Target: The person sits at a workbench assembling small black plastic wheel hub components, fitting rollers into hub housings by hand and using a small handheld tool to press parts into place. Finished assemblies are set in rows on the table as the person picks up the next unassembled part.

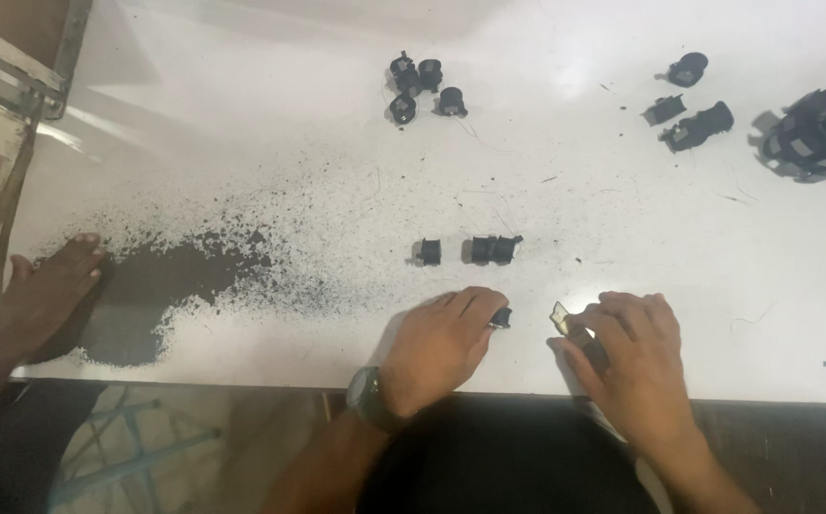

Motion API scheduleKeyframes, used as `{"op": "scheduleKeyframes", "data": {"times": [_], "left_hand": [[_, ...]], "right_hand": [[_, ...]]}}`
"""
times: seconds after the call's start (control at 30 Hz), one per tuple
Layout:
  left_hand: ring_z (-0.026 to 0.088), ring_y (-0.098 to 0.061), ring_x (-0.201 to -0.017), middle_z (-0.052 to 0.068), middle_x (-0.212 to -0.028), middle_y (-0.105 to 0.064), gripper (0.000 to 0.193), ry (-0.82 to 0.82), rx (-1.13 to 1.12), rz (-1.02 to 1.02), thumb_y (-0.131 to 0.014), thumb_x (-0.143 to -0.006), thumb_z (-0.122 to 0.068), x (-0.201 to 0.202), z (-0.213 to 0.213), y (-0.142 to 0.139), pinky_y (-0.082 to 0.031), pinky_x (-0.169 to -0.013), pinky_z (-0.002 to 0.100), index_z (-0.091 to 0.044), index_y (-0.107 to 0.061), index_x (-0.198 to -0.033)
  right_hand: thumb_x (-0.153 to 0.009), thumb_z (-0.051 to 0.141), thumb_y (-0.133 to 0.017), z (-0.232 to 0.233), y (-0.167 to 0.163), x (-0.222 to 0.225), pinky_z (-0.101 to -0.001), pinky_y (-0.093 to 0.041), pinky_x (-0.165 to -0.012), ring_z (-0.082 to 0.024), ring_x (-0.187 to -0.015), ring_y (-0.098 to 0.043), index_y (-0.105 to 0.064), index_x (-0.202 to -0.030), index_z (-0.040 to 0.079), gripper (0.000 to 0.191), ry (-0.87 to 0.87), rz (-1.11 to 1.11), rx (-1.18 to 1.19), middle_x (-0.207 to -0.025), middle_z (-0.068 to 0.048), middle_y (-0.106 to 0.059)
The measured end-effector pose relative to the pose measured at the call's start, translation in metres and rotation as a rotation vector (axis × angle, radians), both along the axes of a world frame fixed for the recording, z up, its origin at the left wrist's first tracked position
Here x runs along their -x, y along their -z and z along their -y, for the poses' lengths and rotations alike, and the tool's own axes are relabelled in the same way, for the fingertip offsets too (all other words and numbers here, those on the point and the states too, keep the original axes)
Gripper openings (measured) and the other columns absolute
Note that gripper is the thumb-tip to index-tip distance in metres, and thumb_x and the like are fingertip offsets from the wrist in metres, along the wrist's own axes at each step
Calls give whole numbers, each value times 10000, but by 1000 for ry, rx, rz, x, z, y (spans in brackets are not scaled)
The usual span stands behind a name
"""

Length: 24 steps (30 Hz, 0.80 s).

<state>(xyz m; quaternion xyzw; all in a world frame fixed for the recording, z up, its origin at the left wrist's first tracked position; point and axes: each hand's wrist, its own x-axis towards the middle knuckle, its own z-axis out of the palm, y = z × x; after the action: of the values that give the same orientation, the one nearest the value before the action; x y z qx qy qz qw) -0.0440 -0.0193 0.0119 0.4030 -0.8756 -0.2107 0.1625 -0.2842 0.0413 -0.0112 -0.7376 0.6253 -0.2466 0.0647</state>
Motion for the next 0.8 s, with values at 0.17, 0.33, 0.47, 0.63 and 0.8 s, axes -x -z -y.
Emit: {"op": "scheduleKeyframes", "data": {"times": [0.17, 0.33, 0.47, 0.63, 0.8], "left_hand": [[224, -676, -924, 29, -1145, -719, 276, 51, 15, -78, -684, -906, -86, -6, -13, -1, -553, -810, 370, -99, -657, -1180], [177, -668, -896, 4, -1255, -747, 191, 53, 97, -224, -671, -910, -52, -7, -22, 5, -552, -790, 319, -122, -732, -1077], [171, -682, -1039, 5, -1252, -724, 156, 33, 177, -314, -707, -943, -73, -2, -23, 15, -552, -866, 319, -135, -752, -1079], [214, -619, -1241, 18, -1314, -683, 187, -30, 369, -221, -748, -913, -93, -3, -28, 22, -540, -967, 367, -129, -757, -1097], [287, -566, -1300, 114, -1369, -614, 182, -100, 364, -235, -778, -869, -116, 0, -43, 29, -502, -1055, 444, -79, -734, -1042]], "right_hand": [[-895, 107, -741, 0, 1, 9, -511, -445, -1074, -299, -1090, -622, -681, -1078, 57, 199, -12, -1, 14, -1083, -114, -681], [-855, 46, -691, -5, 7, 3, -567, -380, -1213, -332, -1222, -612, -672, -1080, 82, 229, -52, 64, 88, -1187, -136, -683], [-764, 125, -755, -12, 10, -22, -642, -258, -1212, -310, -1227, -580, -697, -1114, 89, 356, -130, 64, 54, -1159, -131, -650], [-759, 270, -847, -8, 10, -41, -649, -222, -1230, -293, -1227, -540, -705, -1093, 98, 402, -80, 28, 58, -1147, -110, -620], [-730, 270, -852, -8, 8, -40, -654, -214, -1214, -295, -1197, -558, -721, -1037, 99, 375, -64, 26, 25, -1109, -102, -634]]}}
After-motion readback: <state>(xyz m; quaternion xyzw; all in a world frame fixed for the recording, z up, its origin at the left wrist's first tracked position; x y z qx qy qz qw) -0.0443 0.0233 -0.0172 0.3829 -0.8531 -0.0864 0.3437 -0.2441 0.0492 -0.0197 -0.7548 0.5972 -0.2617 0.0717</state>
